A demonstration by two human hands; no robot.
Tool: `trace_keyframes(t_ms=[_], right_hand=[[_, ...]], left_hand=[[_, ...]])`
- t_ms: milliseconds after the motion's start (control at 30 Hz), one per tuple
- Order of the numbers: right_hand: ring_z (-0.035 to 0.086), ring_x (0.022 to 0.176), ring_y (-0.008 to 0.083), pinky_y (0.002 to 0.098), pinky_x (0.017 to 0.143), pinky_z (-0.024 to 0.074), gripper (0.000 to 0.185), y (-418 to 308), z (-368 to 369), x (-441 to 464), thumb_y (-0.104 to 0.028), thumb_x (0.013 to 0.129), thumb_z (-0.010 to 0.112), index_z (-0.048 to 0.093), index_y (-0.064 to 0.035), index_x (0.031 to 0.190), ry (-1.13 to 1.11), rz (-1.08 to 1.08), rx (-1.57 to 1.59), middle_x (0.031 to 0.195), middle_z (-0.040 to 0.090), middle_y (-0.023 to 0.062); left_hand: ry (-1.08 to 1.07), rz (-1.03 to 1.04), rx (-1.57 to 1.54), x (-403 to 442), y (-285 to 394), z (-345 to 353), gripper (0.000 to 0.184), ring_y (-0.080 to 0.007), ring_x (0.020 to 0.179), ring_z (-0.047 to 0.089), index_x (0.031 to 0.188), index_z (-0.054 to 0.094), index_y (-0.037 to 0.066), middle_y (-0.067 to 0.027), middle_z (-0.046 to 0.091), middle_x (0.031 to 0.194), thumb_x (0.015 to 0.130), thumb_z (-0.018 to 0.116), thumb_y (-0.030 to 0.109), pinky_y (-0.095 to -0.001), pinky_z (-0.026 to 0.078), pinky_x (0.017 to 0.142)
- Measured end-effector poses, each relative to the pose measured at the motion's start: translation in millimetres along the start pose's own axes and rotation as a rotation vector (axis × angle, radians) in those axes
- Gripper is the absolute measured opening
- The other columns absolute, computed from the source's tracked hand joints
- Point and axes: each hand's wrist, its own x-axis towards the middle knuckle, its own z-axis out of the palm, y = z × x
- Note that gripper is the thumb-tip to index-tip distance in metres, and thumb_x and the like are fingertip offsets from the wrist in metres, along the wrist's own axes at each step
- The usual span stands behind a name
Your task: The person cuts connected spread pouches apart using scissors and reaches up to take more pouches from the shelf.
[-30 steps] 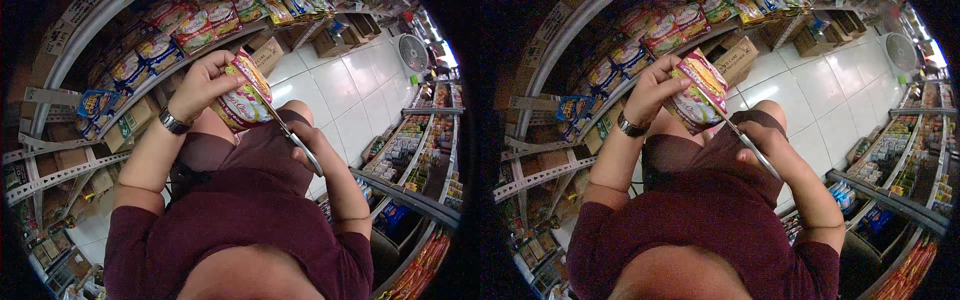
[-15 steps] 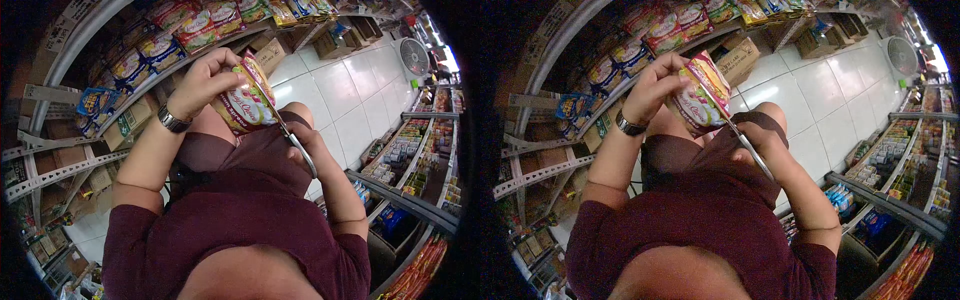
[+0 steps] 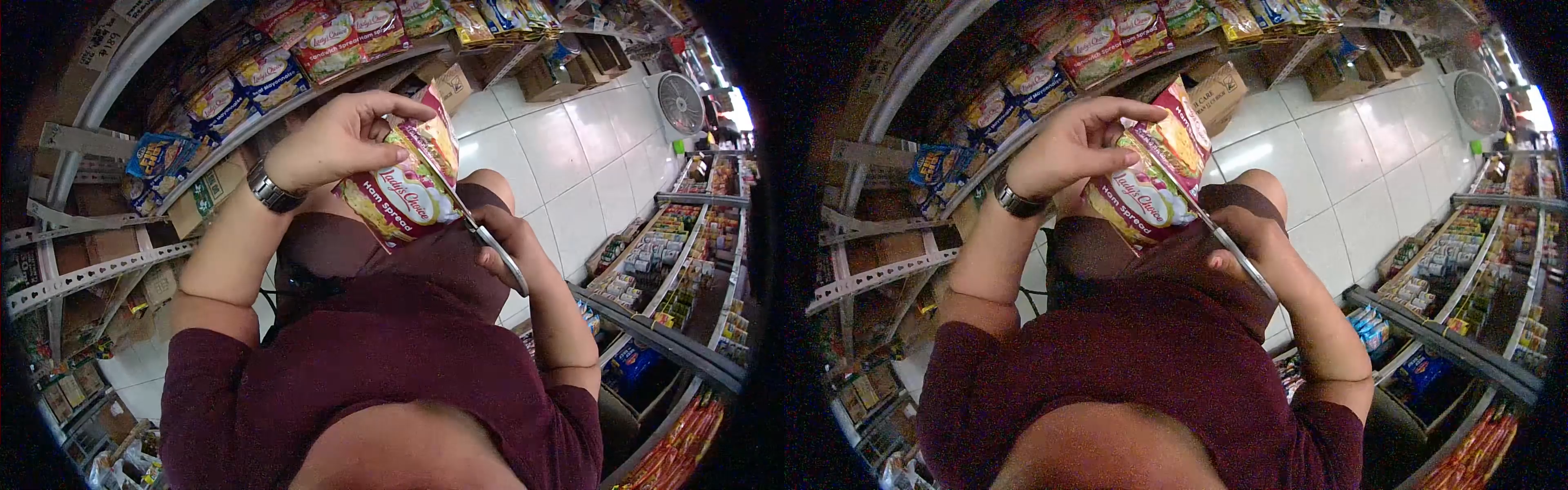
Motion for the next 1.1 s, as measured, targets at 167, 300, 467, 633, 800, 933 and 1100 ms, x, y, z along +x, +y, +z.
trace_keyframes(t_ms=[167, 300, 467, 633, 800, 933, 1100], right_hand=[[0.053, 0.081, 0.0163, 0.029, 0.072, 0.043, 0.081, -4, 1, 8, -0.072, 0.073, 0.056, 0.053, 0.0017, 0.106, 0.035, -0.043, -0.031, 0.086, 0.058, 0.0083], [0.052, 0.08, 0.0162, 0.0291, 0.071, 0.0425, 0.08, -10, 1, 10, -0.073, 0.072, 0.056, 0.053, 0.0008, 0.102, 0.023, -0.052, -0.009, 0.086, 0.057, 0.0083], [0.049, 0.078, 0.014, 0.0273, 0.068, 0.0414, 0.079, -9, 6, 8, -0.073, 0.071, 0.058, 0.053, 0.0003, 0.1, 0.013, -0.027, 0.026, 0.083, 0.055, 0.006], [0.047, 0.075, 0.0104, 0.0242, 0.064, 0.0395, 0.082, -6, 8, 9, -0.074, 0.07, 0.057, 0.052, 0.0012, 0.101, 0.005, -0.019, 0.055, 0.081, 0.052, 0.0024], [0.046, 0.074, 0.0089, 0.0227, 0.063, 0.0381, 0.084, -8, 5, 13, -0.075, 0.07, 0.056, 0.051, 0.0018, 0.103, -0.017, -0.02, 0.08, 0.08, 0.05, 0.0008], [0.047, 0.078, 0.0105, 0.0242, 0.067, 0.039, 0.083, -14, -10, 10, -0.075, 0.071, 0.056, 0.051, 0.0014, 0.104, -0.135, 0.131, 0.143, 0.084, 0.052, 0.002], [0.049, 0.086, 0.0143, 0.0281, 0.074, 0.0409, 0.08, -1, -2, 16, -0.073, 0.073, 0.054, 0.051, 0.0007, 0.104, -0.078, -0.066, 0.096, 0.091, 0.055, 0.0056]], left_hand=[[-0.014, 0.054, 0.036, -2, -1, 6, 0.048, -0.0136, 0.106, 0.055, 0.125, 0.05, -0.002, -0.0083, 0.056, 0.118, 0.079, 0.06, -0.004, -0.0266, 0.043, 0.093], [0.003, 0.079, 0.074, -4, 1, 7, 0.048, -0.0146, 0.114, 0.049, 0.124, 0.053, 0.0, -0.0076, 0.052, 0.123, 0.078, 0.062, -0.003, -0.0292, 0.038, 0.099], [0.0, 0.105, 0.092, -6, -1, 5, 0.047, -0.014, 0.113, 0.05, 0.124, 0.053, 0.0, -0.0077, 0.052, 0.123, 0.078, 0.062, -0.002, -0.0284, 0.039, 0.098], [-0.007, 0.107, 0.098, -5, -5, 3, 0.047, -0.0135, 0.112, 0.05, 0.124, 0.052, 0.0, -0.0075, 0.053, 0.122, 0.078, 0.063, -0.001, -0.0281, 0.04, 0.097], [-0.004, 0.06, 0.065, -5, 2, 3, 0.049, -0.0126, 0.109, 0.053, 0.125, 0.049, -0.001, -0.0068, 0.056, 0.118, 0.078, 0.064, 0.0, -0.0269, 0.043, 0.093], [0.008, 0.072, 0.086, -5, 2, 5, 0.048, -0.0125, 0.109, 0.052, 0.124, 0.051, -0.001, -0.0073, 0.055, 0.118, 0.078, 0.065, 0.001, -0.0264, 0.044, 0.092], [-0.029, 0.102, 0.043, -1, -3, 11, 0.049, -0.0138, 0.109, 0.052, 0.124, 0.051, -0.001, -0.0067, 0.055, 0.117, 0.077, 0.066, 0.001, -0.0285, 0.04, 0.096]])
